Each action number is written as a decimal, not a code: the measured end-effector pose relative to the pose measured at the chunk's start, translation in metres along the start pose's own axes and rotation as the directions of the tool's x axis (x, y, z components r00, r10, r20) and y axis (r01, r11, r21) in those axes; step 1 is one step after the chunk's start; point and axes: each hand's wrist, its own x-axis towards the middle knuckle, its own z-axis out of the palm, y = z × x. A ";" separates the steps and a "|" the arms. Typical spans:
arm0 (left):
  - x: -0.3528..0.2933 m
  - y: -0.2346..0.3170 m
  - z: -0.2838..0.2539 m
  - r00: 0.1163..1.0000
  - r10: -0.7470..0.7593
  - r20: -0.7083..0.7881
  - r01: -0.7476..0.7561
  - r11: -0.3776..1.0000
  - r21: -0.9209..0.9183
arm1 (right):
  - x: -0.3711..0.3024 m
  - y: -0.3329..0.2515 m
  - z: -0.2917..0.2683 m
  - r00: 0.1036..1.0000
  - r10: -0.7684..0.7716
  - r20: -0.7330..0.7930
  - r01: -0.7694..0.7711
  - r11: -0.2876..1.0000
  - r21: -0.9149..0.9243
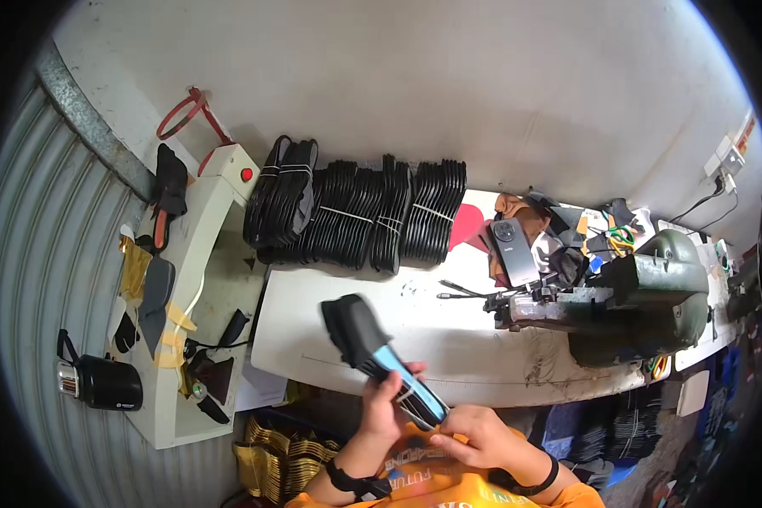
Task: Stitching various shoe parts using a sewing machine at a workbench.
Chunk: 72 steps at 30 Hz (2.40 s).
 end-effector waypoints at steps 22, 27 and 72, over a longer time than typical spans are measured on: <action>0.046 0.073 -0.080 0.621 0.757 0.205 0.176 -0.389 0.904 | -0.071 0.125 -0.064 0.795 0.173 -0.581 -0.356 0.909 -0.216; 0.048 0.072 -0.099 0.584 0.756 0.295 0.082 -0.417 0.905 | -0.058 0.122 -0.048 0.743 0.051 -0.668 -0.437 0.792 -0.425; -0.011 0.024 0.081 0.802 -0.268 0.534 0.094 0.940 0.329 | 0.004 -0.028 -0.027 0.739 0.058 -0.671 -0.165 0.982 -0.097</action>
